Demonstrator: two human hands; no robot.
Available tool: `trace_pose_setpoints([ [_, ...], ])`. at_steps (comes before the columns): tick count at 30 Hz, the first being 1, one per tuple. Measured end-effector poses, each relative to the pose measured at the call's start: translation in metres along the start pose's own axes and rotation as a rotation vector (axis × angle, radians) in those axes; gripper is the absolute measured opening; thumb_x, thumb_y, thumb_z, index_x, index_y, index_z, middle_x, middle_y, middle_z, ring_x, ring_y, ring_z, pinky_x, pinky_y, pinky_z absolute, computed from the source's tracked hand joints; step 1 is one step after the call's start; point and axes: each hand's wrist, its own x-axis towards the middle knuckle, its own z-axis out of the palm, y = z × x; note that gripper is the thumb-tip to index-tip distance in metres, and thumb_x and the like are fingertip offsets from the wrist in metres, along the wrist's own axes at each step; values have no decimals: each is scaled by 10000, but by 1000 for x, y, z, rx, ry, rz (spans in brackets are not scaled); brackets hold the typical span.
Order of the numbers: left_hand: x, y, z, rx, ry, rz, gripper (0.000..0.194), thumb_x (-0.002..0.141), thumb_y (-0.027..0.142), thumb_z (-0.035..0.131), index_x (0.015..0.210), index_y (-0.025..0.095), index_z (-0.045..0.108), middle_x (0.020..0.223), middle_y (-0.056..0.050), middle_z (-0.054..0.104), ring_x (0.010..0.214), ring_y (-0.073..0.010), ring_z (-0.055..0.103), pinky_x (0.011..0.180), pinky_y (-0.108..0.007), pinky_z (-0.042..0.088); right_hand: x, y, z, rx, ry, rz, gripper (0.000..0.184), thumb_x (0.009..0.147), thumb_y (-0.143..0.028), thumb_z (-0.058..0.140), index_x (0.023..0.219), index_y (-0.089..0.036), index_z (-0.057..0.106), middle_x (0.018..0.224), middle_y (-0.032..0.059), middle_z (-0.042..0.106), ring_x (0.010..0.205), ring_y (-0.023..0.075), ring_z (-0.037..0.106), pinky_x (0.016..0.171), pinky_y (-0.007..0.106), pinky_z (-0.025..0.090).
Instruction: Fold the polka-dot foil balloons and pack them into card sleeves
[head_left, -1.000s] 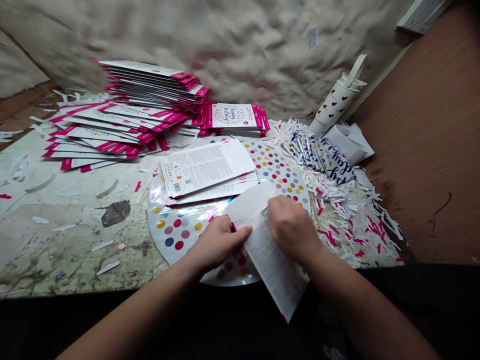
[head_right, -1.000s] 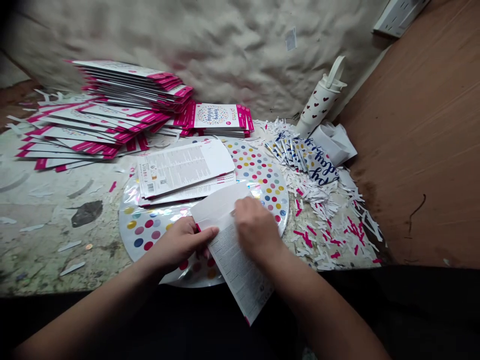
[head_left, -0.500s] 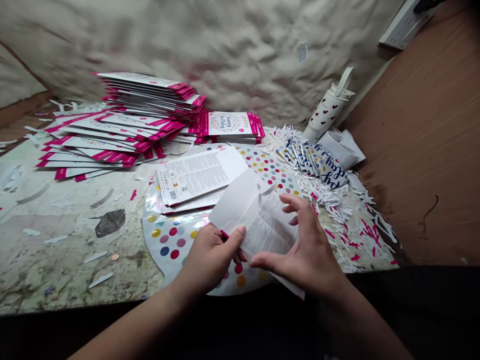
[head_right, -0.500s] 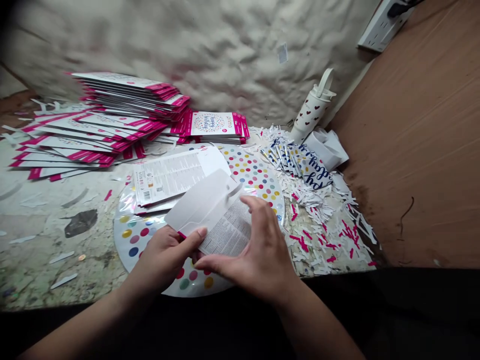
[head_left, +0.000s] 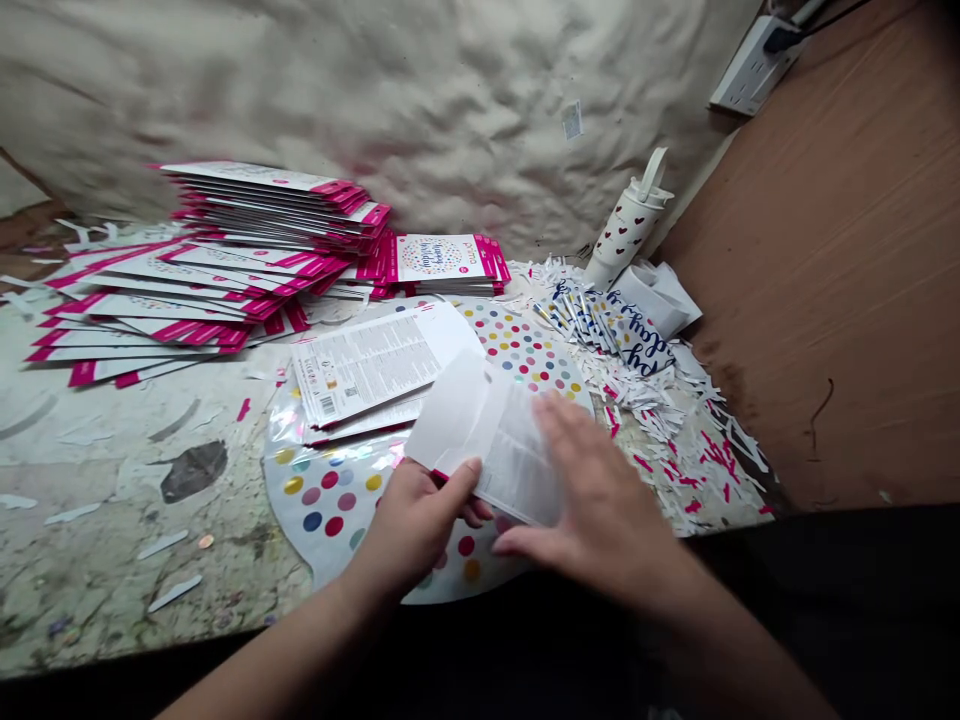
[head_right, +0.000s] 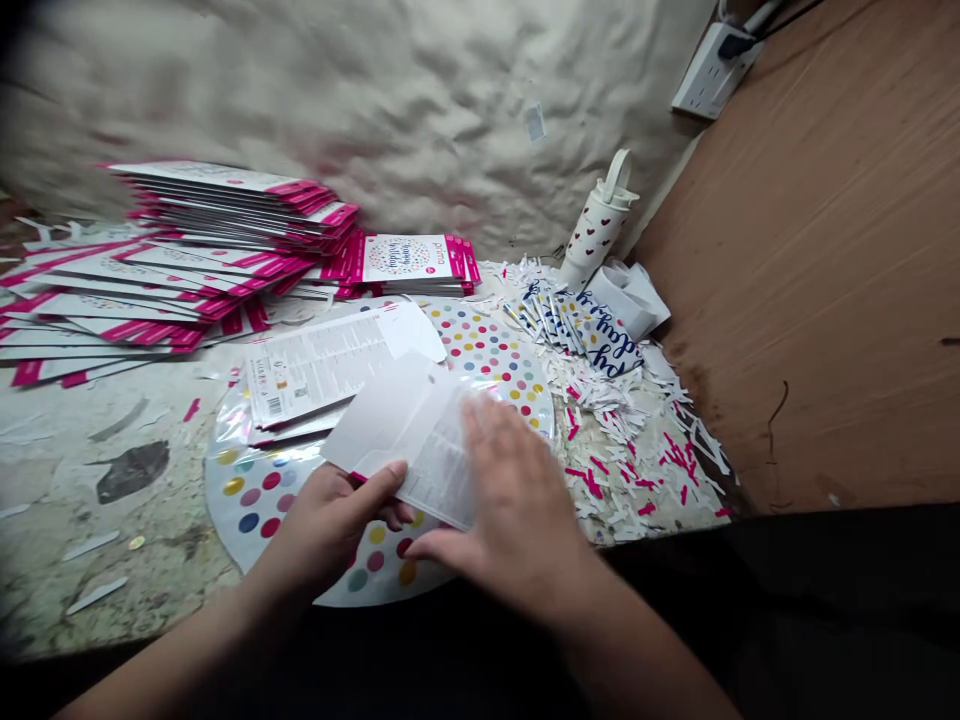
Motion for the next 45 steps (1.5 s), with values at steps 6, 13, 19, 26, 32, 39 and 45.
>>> trace_pose_setpoints([
  [6,5,9,-33,454,393,883,793,690,299,716,1362,233,300,1385,-133,389,1205,-298,445,955,-445,424,7,-3,16,195,266,-259,416,834,-108,427,1233,-174,522,1152,105,614,1097,223,545,930,390,460],
  [13,7,-50,-40,1196,-14,1195,345,869,90,400,1179,133,544,1121,-110,637,1121,-229,538,950,-383,441,-42,14,48,111,113,-430,346,851,-97,424,1162,-114,574,1108,155,627,1111,254,534,904,439,478],
  [19,2,-67,-19,1178,-230,900,311,842,169,437,1097,133,611,1152,-160,596,1116,-309,498,902,-443,442,-73,1,57,155,-67,-310,332,832,-58,432,1130,-96,574,1114,171,611,1066,244,555,849,397,513],
  [26,21,-38,-11,974,-128,463,223,826,371,513,735,187,600,868,-63,586,860,-230,501,769,-387,423,-21,14,49,413,-454,110,124,854,-227,507,813,-184,616,799,28,621,737,144,589,667,280,507],
  [32,39,-36,-25,854,-115,275,125,793,255,494,904,209,526,958,-40,520,786,-187,532,678,-309,438,-15,7,48,102,-409,-140,342,790,-188,585,1129,-217,557,1258,116,523,1173,297,467,881,438,458],
  [39,5,-22,-25,528,-245,124,231,825,370,477,770,177,592,768,-39,594,700,-170,563,638,-266,442,-17,-13,47,-163,-312,-326,411,807,-53,471,1208,-111,542,1200,232,560,945,332,627,645,438,553],
  [45,-2,-22,-3,-377,-150,-248,285,772,429,598,837,155,549,765,-41,649,703,-136,614,619,-219,476,-19,-33,33,-63,86,-376,325,838,-36,423,1108,-10,602,1084,231,631,997,296,613,767,397,548],
])
